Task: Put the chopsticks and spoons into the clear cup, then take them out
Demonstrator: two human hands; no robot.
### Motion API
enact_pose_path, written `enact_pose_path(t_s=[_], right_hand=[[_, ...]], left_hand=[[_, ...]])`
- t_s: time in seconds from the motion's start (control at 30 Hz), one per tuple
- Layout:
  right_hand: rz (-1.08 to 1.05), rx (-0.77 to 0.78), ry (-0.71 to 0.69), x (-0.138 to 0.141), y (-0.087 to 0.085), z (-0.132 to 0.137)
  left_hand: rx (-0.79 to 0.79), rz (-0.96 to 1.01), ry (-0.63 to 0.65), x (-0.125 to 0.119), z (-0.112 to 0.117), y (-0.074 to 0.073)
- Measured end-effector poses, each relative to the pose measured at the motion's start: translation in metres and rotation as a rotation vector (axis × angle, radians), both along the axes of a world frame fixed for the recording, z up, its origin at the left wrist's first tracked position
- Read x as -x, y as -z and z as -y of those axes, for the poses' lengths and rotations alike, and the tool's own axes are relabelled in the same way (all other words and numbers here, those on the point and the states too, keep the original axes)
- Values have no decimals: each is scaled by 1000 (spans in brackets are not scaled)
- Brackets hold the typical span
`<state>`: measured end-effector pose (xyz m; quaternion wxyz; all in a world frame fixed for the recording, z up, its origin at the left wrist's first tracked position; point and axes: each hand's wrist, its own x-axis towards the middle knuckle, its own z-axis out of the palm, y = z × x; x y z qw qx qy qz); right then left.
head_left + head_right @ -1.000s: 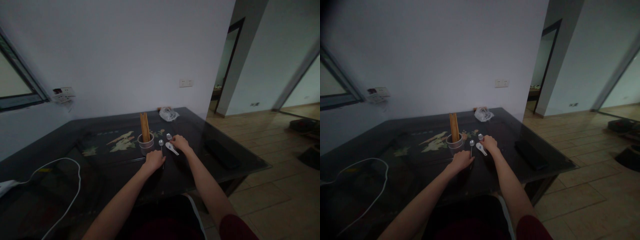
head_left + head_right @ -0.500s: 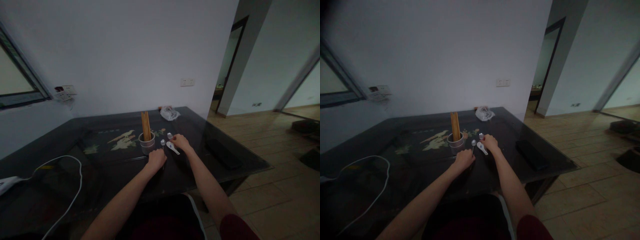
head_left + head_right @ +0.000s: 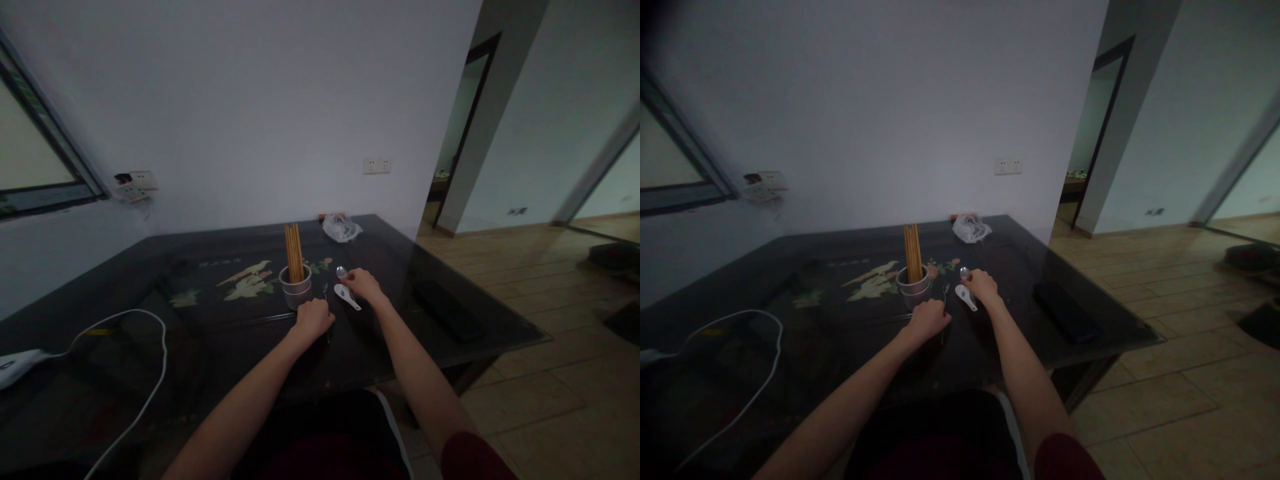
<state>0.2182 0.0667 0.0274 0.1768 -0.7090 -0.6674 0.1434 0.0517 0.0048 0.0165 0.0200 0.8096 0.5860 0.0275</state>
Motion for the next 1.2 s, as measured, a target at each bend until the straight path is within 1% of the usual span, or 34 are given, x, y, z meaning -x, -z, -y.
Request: enact_pose_path(t_s=[0.3,0.43,0.53,0.6,0.73,0.9,0.97,1.07,1.2], right_hand=[[-15,-2,5,-1,2,-2],[22,-26,66,-2,0,1],[41,-27,87,-3,-2,2],[37,-18,90,-3,-2,2],[29,-18,95,-3,-3,1],[7,-8,79,-3,-2,-2],[0,-17,74,-3,-2,-2],[-4,-41,64,-2,-2,-2],[-8,-69,52,0,-2,0]], left_hand=[[-22,59,-37,1,-1,-8],[-58,108,-45,1,-1,-12],[-105,187,-18,0,0,-15],[-114,275,11,0,-1,-17],[-104,521,66,3,-4,-19],[-54,818,157,3,-9,-20],[-13,939,200,2,-9,-21],[89,1142,251,0,-8,-24],[157,1322,256,-1,-7,-25]])
